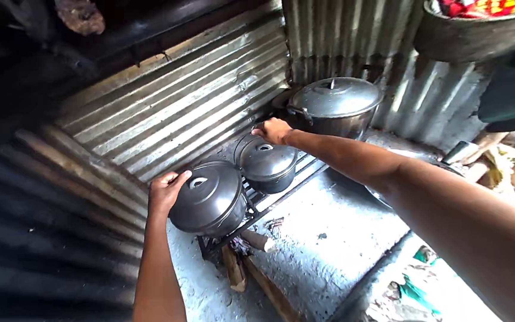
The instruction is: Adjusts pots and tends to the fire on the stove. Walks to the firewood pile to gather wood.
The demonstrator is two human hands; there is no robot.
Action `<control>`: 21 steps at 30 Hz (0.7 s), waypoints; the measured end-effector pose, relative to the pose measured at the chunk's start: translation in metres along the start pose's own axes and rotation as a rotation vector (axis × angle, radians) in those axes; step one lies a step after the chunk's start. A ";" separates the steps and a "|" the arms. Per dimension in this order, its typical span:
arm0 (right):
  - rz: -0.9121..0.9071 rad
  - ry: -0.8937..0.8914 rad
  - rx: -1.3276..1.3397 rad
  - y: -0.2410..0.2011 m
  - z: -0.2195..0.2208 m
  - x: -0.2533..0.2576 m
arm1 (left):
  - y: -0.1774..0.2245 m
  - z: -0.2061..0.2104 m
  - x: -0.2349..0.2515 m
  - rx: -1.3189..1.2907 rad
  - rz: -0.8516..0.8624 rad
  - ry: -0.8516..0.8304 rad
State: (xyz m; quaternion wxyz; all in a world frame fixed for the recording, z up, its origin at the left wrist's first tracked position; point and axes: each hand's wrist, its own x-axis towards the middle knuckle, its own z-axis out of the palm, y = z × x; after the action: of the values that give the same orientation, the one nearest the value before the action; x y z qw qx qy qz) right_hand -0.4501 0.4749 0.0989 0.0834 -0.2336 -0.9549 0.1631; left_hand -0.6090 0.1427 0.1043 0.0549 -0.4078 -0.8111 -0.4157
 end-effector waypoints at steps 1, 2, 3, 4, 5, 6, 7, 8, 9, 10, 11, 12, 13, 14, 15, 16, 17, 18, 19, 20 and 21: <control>-0.007 -0.001 0.009 -0.002 -0.003 -0.003 | 0.001 0.002 0.001 -0.010 -0.009 0.042; -0.012 -0.005 0.008 -0.004 -0.005 -0.007 | 0.003 0.003 0.001 -0.007 -0.019 0.071; -0.015 -0.006 -0.001 -0.005 -0.006 -0.011 | 0.004 0.005 0.002 0.004 -0.030 0.085; -0.012 0.000 -0.008 -0.004 -0.007 -0.015 | 0.005 0.006 0.002 0.017 -0.042 0.089; 0.003 0.012 -0.009 -0.002 -0.007 -0.017 | 0.005 0.006 0.002 0.033 -0.048 0.091; 0.022 0.026 -0.001 0.001 -0.007 -0.017 | 0.004 0.006 0.001 0.047 -0.043 0.095; 0.033 0.042 0.007 0.005 -0.006 -0.016 | 0.003 0.005 0.000 0.060 -0.036 0.093; 0.037 0.052 0.013 0.008 -0.007 -0.014 | 0.000 0.004 0.000 0.067 -0.016 0.092; 0.041 0.053 0.022 0.010 -0.008 -0.012 | -0.003 0.004 0.001 0.071 0.007 0.097; 0.049 0.046 0.030 0.009 -0.009 -0.010 | -0.004 0.004 0.002 0.059 0.025 0.102; 0.060 0.033 0.030 0.006 -0.009 -0.009 | -0.004 0.005 0.005 0.046 0.029 0.104; 0.072 0.020 0.024 0.002 -0.010 -0.008 | -0.002 0.006 0.008 0.045 0.024 0.099; 0.083 0.012 0.013 -0.001 -0.010 -0.007 | 0.000 0.007 0.010 0.047 0.006 0.089; 0.092 0.002 0.007 -0.002 -0.010 -0.007 | 0.002 0.008 0.012 0.052 -0.014 0.080; 0.089 -0.008 0.004 -0.001 -0.011 -0.005 | 0.003 0.009 0.013 0.050 -0.026 0.068; 0.071 -0.017 0.001 0.002 -0.011 -0.003 | 0.002 0.009 0.014 0.047 -0.026 0.059; 0.045 -0.023 -0.002 0.006 -0.012 0.000 | 0.001 0.009 0.014 0.041 -0.021 0.050; 0.020 -0.020 -0.001 0.012 -0.012 0.001 | 0.000 0.010 0.014 0.029 -0.010 0.041; -0.002 -0.013 0.017 0.017 -0.009 0.002 | -0.002 0.009 0.013 0.016 -0.002 0.032; -0.022 0.002 0.038 0.022 -0.006 0.003 | -0.003 0.008 0.012 0.009 0.007 0.029; -0.035 0.027 0.061 0.027 -0.002 0.002 | -0.002 0.008 0.010 0.004 0.010 0.025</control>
State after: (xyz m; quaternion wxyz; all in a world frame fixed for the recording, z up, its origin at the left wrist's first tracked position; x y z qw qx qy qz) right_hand -0.4397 0.4989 0.0916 0.1063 -0.2162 -0.9522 0.1877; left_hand -0.6152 0.1539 0.1026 0.0681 -0.4066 -0.8091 -0.4187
